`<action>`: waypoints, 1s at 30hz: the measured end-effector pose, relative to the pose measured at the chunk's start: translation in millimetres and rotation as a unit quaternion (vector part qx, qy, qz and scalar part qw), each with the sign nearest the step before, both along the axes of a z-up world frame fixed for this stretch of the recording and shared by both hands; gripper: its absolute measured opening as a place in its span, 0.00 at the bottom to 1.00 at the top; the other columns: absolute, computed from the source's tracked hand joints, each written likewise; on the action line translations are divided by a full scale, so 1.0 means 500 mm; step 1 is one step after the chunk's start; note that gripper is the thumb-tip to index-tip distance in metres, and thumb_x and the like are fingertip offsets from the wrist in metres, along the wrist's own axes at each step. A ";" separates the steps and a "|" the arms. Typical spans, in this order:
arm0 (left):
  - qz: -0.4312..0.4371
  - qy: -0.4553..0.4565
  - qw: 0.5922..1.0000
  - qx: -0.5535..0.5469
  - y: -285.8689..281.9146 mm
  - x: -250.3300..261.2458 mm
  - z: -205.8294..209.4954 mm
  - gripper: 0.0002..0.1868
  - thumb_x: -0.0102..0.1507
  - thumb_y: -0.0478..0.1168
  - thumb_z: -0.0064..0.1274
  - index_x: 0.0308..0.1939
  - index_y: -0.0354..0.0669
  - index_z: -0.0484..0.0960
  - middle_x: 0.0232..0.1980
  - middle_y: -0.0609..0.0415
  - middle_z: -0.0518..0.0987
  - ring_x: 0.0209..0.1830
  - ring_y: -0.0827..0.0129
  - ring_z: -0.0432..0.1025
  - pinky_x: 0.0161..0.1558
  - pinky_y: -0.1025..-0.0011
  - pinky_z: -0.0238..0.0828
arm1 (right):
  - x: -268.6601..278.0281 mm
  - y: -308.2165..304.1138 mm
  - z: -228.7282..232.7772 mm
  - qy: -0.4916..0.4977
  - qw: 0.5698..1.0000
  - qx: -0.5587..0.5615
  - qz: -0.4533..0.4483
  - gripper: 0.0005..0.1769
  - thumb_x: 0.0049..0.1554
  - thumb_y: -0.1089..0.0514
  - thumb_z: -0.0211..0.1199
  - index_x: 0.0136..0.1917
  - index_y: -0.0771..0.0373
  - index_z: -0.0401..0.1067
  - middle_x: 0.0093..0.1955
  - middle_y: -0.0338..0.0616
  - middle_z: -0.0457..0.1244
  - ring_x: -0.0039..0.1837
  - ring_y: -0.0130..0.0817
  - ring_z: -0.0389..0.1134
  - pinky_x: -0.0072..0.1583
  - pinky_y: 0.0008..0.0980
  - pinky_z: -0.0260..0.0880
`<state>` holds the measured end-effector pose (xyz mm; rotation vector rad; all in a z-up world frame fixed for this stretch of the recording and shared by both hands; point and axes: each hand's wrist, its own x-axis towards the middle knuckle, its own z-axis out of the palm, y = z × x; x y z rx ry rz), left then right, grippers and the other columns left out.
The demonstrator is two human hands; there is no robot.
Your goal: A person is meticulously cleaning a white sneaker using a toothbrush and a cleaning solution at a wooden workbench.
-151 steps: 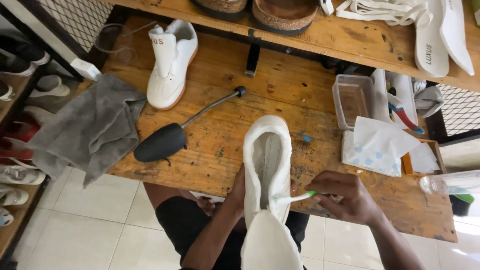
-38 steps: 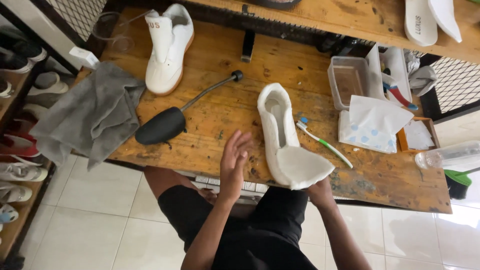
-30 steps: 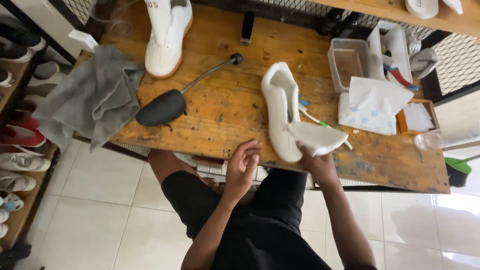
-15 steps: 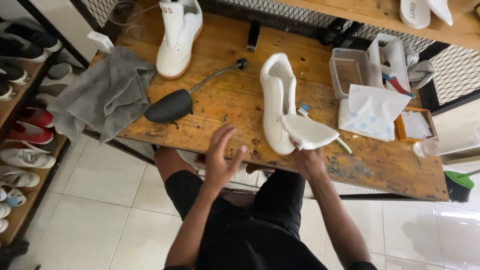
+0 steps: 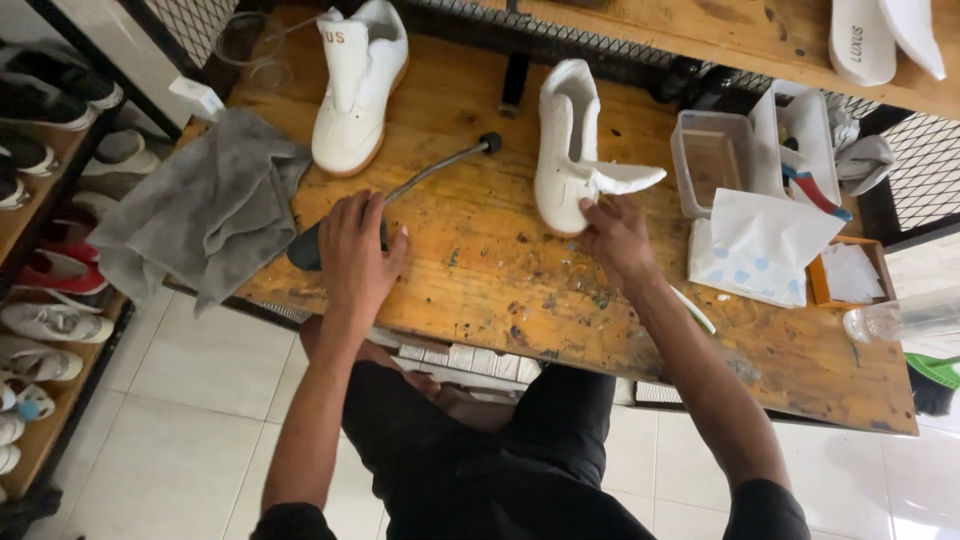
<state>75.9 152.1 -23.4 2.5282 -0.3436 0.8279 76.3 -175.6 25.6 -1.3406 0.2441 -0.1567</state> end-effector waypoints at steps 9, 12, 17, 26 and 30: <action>0.059 0.069 0.987 0.131 0.012 0.104 -0.069 0.12 0.68 0.48 0.56 0.50 0.49 0.85 0.44 0.55 0.79 0.51 0.58 0.76 0.55 0.55 0.70 | 0.017 -0.042 0.001 0.045 0.972 -0.225 0.053 0.41 0.48 0.65 0.79 0.68 0.82 0.62 0.59 0.66 0.64 0.58 0.57 0.70 0.52 0.46 0.78; 0.046 0.059 0.989 0.130 0.011 0.105 -0.069 0.11 0.68 0.48 0.55 0.47 0.49 0.85 0.42 0.56 0.80 0.50 0.58 0.77 0.54 0.56 0.71 | 0.014 -0.048 0.011 0.066 0.948 -0.301 0.083 0.46 0.45 0.59 0.83 0.68 0.77 0.61 0.61 0.64 0.65 0.61 0.56 0.71 0.54 0.46 0.78; 0.067 0.016 0.986 0.154 0.011 0.055 -0.041 0.09 0.66 0.50 0.57 0.45 0.52 0.85 0.38 0.59 0.79 0.49 0.62 0.77 0.52 0.60 0.72 | -0.003 -0.055 -0.010 0.040 0.893 -0.435 0.112 0.37 0.55 0.53 0.75 0.63 0.85 0.64 0.56 0.77 0.66 0.59 0.69 0.70 0.57 0.60 0.77; 0.051 -0.045 0.998 -0.008 0.075 -0.062 0.020 0.07 0.66 0.42 0.62 0.42 0.44 0.86 0.32 0.54 0.76 0.39 0.53 0.76 0.43 0.59 0.75 | -0.015 -0.135 -0.104 -0.136 0.812 -0.562 0.076 0.17 0.52 0.54 0.73 0.51 0.64 0.75 0.47 0.54 0.70 0.54 0.61 0.72 0.51 0.58 0.73; 0.064 -0.043 0.995 -0.056 0.149 -0.107 0.011 0.05 0.66 0.38 0.62 0.44 0.41 0.85 0.33 0.48 0.74 0.40 0.45 0.74 0.44 0.55 0.74 | -0.062 -0.127 -0.055 -0.135 0.827 -0.535 0.110 0.46 0.51 0.54 0.71 0.80 0.62 0.59 0.75 0.60 0.58 0.72 0.66 0.60 0.66 0.62 0.65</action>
